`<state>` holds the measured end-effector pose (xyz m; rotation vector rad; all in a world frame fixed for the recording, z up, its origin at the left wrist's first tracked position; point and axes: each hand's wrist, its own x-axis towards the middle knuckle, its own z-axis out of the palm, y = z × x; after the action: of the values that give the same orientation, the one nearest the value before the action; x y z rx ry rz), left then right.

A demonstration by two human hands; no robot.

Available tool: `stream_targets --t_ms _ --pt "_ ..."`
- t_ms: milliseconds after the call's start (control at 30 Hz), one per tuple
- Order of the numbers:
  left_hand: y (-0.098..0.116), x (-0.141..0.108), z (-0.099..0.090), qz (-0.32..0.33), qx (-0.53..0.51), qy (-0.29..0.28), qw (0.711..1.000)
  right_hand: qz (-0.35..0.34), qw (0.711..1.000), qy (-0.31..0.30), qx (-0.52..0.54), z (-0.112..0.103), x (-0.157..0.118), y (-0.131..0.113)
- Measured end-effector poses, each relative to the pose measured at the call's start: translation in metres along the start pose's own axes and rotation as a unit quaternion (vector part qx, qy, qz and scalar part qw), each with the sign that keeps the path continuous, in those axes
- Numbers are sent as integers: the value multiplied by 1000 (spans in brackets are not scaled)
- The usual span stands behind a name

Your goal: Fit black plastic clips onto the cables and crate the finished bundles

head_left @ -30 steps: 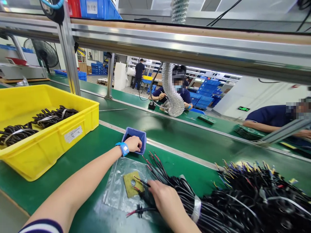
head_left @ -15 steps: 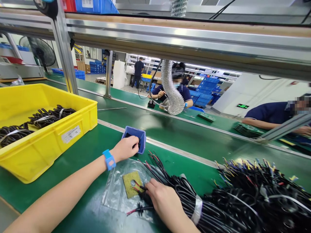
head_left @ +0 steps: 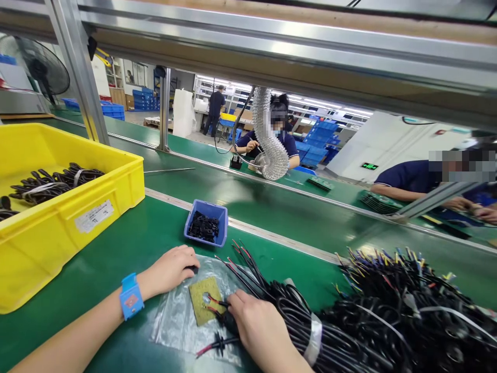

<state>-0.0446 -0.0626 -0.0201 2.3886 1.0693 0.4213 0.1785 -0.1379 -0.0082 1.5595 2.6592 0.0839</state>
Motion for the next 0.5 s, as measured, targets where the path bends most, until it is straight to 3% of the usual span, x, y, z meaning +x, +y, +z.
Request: stream_targets --t_ms 67,133,200,267,333,400,500 --pt "2 0 1 -6 -47 11 999 21 998 30 59 -2 -1 3" --pt "7 3 6 -32 -166 33 985 39 987 76 135 -3 -2 6" --pt "13 6 13 -75 -348 46 933 49 971 118 200 -3 -2 9" --pt "19 8 20 -111 -514 43 849 52 959 146 240 -2 -3 11" --pt "25 9 25 -130 -608 36 783 54 951 160 258 -1 -3 12" --pt "29 9 28 -143 -641 31 753 57 951 160 260 0 -4 11" --pt "30 8 31 -152 -650 33 744 59 954 147 255 1 -4 10"
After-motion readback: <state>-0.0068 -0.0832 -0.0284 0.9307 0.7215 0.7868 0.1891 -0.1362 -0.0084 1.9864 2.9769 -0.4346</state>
